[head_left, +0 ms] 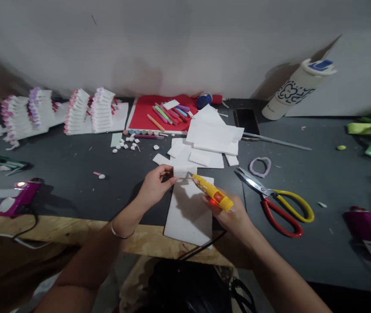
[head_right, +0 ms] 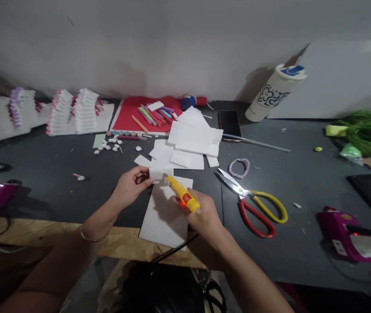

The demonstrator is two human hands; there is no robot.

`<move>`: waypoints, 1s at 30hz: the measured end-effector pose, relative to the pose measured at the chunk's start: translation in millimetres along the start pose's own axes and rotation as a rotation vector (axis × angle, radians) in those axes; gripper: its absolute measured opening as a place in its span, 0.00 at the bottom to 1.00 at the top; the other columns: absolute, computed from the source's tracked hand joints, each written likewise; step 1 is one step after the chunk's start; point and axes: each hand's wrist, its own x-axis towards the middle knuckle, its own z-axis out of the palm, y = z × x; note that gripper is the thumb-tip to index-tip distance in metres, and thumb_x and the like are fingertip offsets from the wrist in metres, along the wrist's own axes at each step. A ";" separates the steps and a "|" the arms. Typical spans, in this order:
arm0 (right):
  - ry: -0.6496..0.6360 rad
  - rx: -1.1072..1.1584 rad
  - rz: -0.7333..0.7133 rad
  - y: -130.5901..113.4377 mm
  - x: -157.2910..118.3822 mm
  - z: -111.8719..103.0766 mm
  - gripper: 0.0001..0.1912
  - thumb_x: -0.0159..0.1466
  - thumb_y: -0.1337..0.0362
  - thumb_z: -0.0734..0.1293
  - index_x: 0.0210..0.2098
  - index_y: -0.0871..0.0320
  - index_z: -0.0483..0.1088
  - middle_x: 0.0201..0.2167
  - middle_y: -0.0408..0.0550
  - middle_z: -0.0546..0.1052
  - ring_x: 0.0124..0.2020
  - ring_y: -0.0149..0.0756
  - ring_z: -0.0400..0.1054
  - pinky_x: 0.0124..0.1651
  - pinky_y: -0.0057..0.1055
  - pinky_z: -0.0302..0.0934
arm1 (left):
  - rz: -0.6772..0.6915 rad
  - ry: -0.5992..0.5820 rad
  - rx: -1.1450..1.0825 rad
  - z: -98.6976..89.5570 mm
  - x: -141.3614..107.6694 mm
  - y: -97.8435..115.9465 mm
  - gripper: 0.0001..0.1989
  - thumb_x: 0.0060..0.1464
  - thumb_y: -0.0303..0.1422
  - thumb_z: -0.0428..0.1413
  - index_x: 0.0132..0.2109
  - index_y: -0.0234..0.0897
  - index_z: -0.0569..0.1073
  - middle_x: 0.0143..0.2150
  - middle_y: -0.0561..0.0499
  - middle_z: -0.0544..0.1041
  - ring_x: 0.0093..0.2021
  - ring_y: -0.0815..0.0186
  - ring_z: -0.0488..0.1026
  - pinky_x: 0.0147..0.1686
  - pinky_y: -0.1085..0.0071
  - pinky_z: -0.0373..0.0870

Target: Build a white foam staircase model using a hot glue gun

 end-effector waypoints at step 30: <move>0.032 0.087 0.083 -1.8 3.2 -3.5 0.18 0.62 0.51 0.67 0.21 0.54 0.66 0.16 0.41 0.66 0.20 0.33 0.60 0.21 0.30 0.54 | 0.016 0.042 0.051 -8.7 0.4 3.0 0.08 0.49 0.29 0.59 0.39 0.36 0.74 0.35 0.50 0.79 0.36 0.66 0.75 0.37 0.71 0.70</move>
